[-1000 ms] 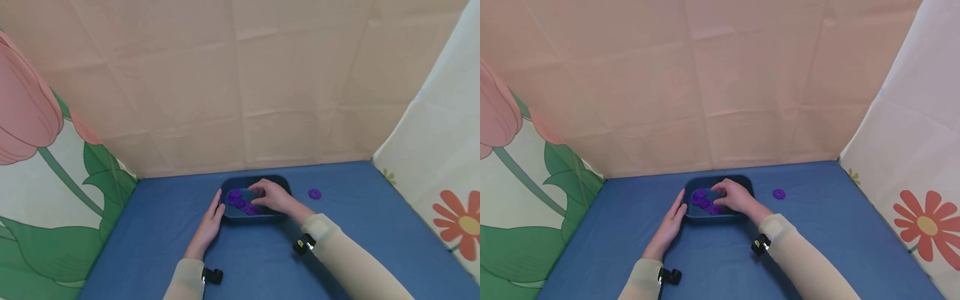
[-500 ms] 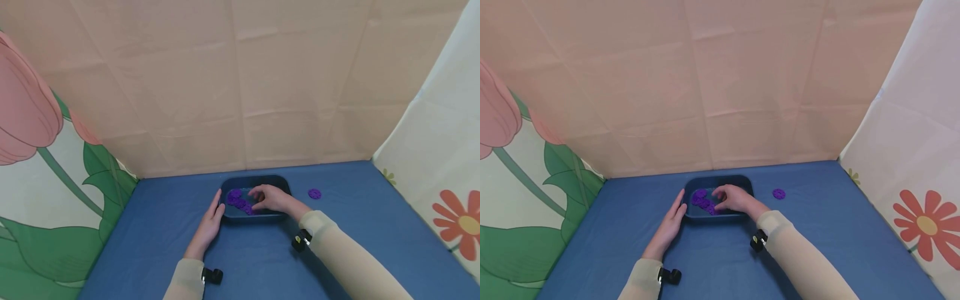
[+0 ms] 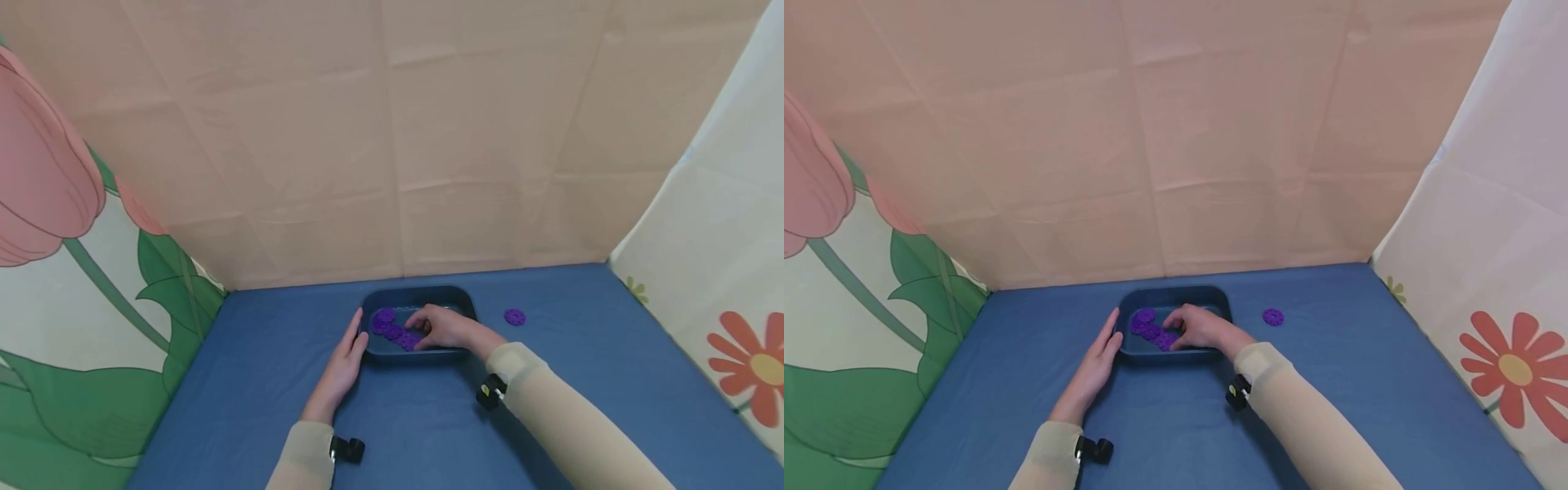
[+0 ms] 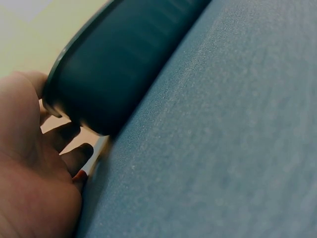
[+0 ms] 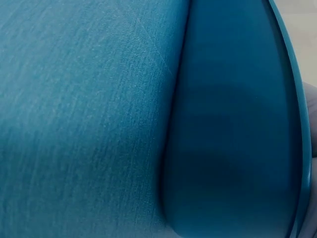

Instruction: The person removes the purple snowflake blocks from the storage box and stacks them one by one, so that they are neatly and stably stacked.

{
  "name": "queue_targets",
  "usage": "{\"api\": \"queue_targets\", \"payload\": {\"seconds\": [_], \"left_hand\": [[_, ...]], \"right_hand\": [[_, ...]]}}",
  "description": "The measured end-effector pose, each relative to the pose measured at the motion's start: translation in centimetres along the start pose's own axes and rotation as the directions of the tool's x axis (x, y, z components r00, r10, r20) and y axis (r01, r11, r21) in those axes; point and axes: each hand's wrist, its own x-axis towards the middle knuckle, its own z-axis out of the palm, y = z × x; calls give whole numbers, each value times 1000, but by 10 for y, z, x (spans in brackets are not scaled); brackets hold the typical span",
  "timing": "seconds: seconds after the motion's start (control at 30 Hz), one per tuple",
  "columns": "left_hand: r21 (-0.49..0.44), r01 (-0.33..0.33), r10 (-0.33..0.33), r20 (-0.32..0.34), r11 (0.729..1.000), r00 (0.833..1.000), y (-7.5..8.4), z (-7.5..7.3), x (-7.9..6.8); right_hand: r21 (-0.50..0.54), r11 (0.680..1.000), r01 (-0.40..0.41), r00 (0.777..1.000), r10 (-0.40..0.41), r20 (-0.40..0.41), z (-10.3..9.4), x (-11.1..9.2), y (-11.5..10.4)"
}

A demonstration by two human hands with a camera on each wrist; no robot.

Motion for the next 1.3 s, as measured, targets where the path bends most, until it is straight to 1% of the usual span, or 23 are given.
{"api": "queue_targets", "payload": {"seconds": [0.17, 0.43, 0.67, 0.83, 0.93, 1.13, 1.3], "left_hand": [[-7, -9, 9, 1, 1000, 1000, -1, -1, 1], [-2, -14, 14, 1, 1000, 1000, -2, -1, 0], [-5, -1, 1, 4, 1000, 1000, -1, 0, 0], [-4, -12, 12, 1, 1000, 1000, -1, 0, 0], [-1, -10, 10, -1, 1000, 1000, -2, -1, 0], [-2, -22, 22, -1, 1000, 1000, -1, -1, 0], [1, -16, 16, 2, 1000, 1000, -2, -1, 2]], "right_hand": [[-31, 999, 19, 1000, -19, 5, 1, -1, -1], [-43, 999, 16, 1000, -16, -2, 3, 0, 0], [-61, 998, 25, 1000, -25, -13, 3, 0, 1], [-65, 998, 23, 1000, -25, -19, 3, 1, 0], [-53, 999, 12, 1000, -13, -17, 3, 2, 0], [11, 1000, 6, 1000, -6, -28, 1, 3, 0], [16, 1000, -19, 999, 20, -44, 0, 3, 1]]}}
